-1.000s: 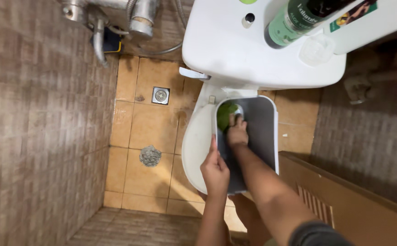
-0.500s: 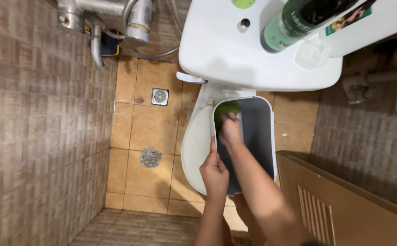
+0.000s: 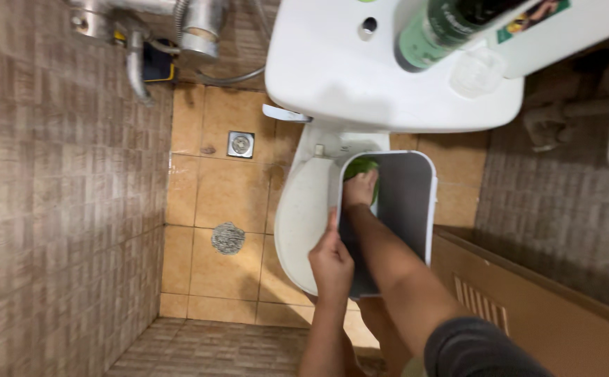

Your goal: The person cleans a plastic bin and a toilet seat. They scrub the bin with a sponge under running water, apply cleaning spray, and wipe the surfaces with a green cloth.

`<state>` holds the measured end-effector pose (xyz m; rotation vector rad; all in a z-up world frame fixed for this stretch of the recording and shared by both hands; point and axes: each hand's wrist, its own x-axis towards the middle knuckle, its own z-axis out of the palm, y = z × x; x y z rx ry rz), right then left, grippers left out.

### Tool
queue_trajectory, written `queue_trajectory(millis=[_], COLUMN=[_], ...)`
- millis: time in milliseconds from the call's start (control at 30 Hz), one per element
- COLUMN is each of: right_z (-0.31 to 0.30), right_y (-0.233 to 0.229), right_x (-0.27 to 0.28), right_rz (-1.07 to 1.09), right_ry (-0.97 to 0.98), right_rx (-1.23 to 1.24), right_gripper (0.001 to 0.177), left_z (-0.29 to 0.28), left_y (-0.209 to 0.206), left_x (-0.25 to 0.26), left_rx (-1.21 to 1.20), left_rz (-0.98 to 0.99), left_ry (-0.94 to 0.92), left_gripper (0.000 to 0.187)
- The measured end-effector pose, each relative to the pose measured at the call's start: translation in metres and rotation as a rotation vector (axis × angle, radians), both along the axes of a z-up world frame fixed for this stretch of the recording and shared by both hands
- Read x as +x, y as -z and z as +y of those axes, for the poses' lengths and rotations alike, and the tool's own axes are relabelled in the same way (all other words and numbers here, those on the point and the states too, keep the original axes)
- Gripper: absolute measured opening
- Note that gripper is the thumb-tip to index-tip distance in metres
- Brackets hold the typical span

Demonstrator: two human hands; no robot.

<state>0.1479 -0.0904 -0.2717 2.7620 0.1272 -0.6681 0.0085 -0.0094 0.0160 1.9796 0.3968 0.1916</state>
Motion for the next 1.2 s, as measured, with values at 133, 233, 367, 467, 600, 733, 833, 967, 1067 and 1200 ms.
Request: queue_trajectory(millis=[133, 233, 367, 467, 600, 733, 833, 967, 1067, 1200], right_z=[-0.010, -0.001, 0.005, 0.008, 0.005, 0.002, -0.006, -0.004, 0.001, -0.003], right_y=[0.006, 0.010, 0.012, 0.013, 0.011, 0.002, -0.002, -0.003, -0.003, -0.005], right_x=[-0.005, -0.035, -0.066, -0.059, -0.045, -0.006, 0.001, -0.029, -0.061, -0.074], right_rz=[0.038, 0.259, 0.642, 0.775, 0.498, -0.277, -0.168, 0.050, 0.448, 0.799], right_ry=[-0.219, -0.196, -0.153, -0.106, -0.013, 0.297, -0.162, -0.432, -0.361, -0.156], right_rx=[-0.324, -0.328, -0.126, 0.195, 0.708, 1.152, 0.351, -0.288, -0.164, 0.228], right_gripper=[0.048, 0.044, 0.040, 0.036, 0.032, 0.035, 0.037, 0.051, 0.049, 0.046], left_z=[-0.001, -0.002, -0.002, -0.009, -0.022, -0.031, -0.030, -0.035, -0.038, -0.041], left_y=[-0.010, -0.009, 0.000, 0.006, 0.007, 0.000, 0.002, 0.007, 0.012, 0.011], left_x=[0.004, 0.002, -0.009, -0.019, -0.021, -0.026, -0.023, -0.028, -0.027, -0.025], left_rx=[-0.048, -0.064, -0.151, -0.149, -0.093, -0.015, 0.015, 0.027, -0.016, -0.057], left_rz=[0.111, 0.110, -0.095, -0.165, 0.065, 0.083, -0.125, -0.072, 0.055, -0.065], left_ry=[-0.125, -0.177, -0.220, -0.184, -0.217, -0.165, -0.141, -0.209, -0.260, -0.270], left_gripper=[0.055, 0.049, 0.048, 0.050, 0.057, 0.062, 0.065, 0.059, 0.057, 0.051])
